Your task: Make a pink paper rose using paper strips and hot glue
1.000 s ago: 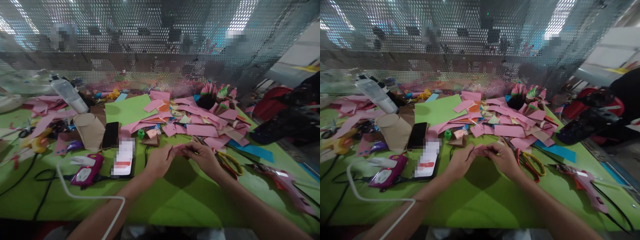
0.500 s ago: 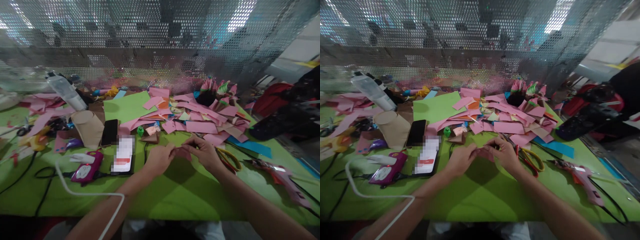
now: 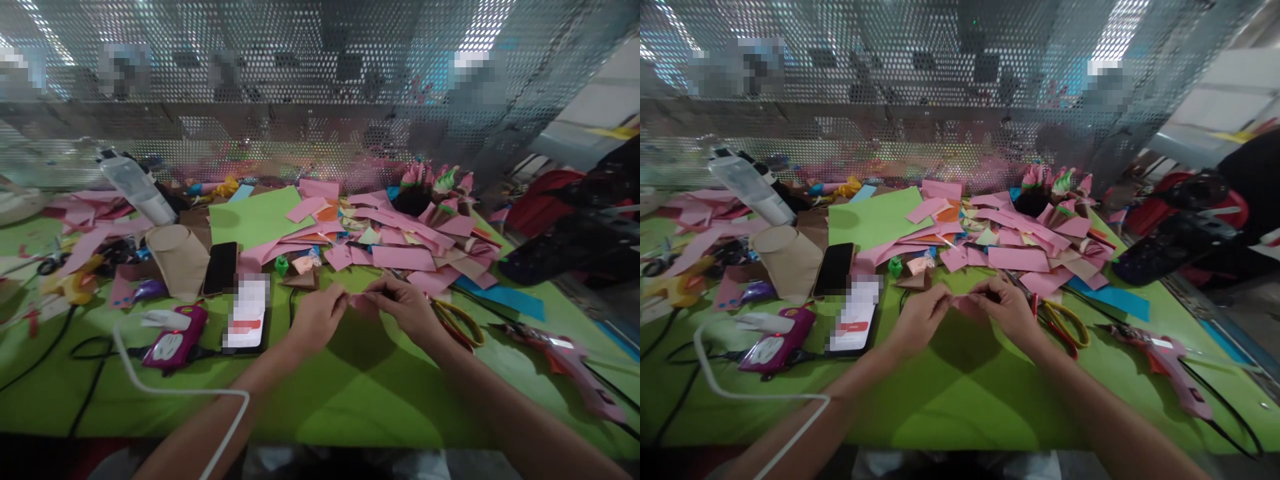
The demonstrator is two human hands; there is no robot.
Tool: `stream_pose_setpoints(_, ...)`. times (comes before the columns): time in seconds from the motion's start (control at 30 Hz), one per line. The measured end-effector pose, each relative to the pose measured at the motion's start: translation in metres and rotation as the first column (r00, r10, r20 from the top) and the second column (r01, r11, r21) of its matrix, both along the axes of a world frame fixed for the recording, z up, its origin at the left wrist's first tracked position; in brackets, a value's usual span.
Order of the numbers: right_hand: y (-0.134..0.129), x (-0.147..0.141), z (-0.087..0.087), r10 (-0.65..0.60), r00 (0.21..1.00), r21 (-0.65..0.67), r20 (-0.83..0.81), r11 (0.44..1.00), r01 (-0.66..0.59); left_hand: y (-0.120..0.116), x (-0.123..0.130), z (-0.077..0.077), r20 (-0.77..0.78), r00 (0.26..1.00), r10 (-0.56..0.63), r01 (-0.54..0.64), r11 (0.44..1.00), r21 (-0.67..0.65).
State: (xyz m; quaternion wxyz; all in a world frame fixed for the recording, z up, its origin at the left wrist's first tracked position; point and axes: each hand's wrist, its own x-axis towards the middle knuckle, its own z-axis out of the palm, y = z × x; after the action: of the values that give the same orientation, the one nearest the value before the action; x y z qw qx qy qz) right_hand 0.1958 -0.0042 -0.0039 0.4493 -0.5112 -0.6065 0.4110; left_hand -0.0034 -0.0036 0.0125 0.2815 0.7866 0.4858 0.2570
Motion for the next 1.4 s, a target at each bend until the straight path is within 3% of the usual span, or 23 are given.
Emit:
stream_pose_setpoints(0.23,-0.003,-0.002,0.005,-0.063,0.997,0.093,0.045,0.994,0.059,0.002,0.000,-0.001,0.236,0.971,0.035,-0.005,0.992,-0.128)
stream_pose_setpoints(0.63,-0.002,0.000,0.003,-0.111,0.994,0.159,0.005,0.981,0.109,0.001,0.001,-0.008,0.259,0.963,0.076,-0.044,0.991,-0.129)
stream_pose_setpoints(0.77,0.001,0.000,0.000,-0.039,0.999,0.223,0.036,0.974,0.030,0.004,0.002,-0.013,0.272,0.962,0.034,-0.010,0.996,-0.088)
stream_pose_setpoints(0.87,0.006,0.002,-0.003,0.022,0.983,0.221,0.180,0.973,-0.062,0.007,0.002,-0.015,0.152,0.988,-0.040,0.049,0.997,-0.054)
stream_pose_setpoints(0.97,0.011,0.005,-0.009,0.048,0.949,0.207,0.311,0.971,-0.117,0.009,0.003,-0.015,-0.076,0.996,-0.039,0.038,0.999,-0.009)
stream_pose_setpoints(1.03,0.014,0.005,-0.014,0.049,0.932,0.202,0.358,0.971,-0.128,0.010,0.002,-0.015,-0.150,0.987,-0.048,0.051,0.999,0.016)
stream_pose_setpoints(1.17,0.015,0.004,-0.015,0.001,0.902,0.239,0.431,0.964,-0.115,0.012,-0.001,-0.017,-0.145,0.988,-0.048,0.057,0.996,0.064)
stream_pose_setpoints(1.4,0.010,-0.004,0.000,-0.081,0.869,0.402,0.488,0.905,-0.141,0.016,-0.006,-0.019,-0.118,0.990,-0.073,0.101,0.961,0.256)
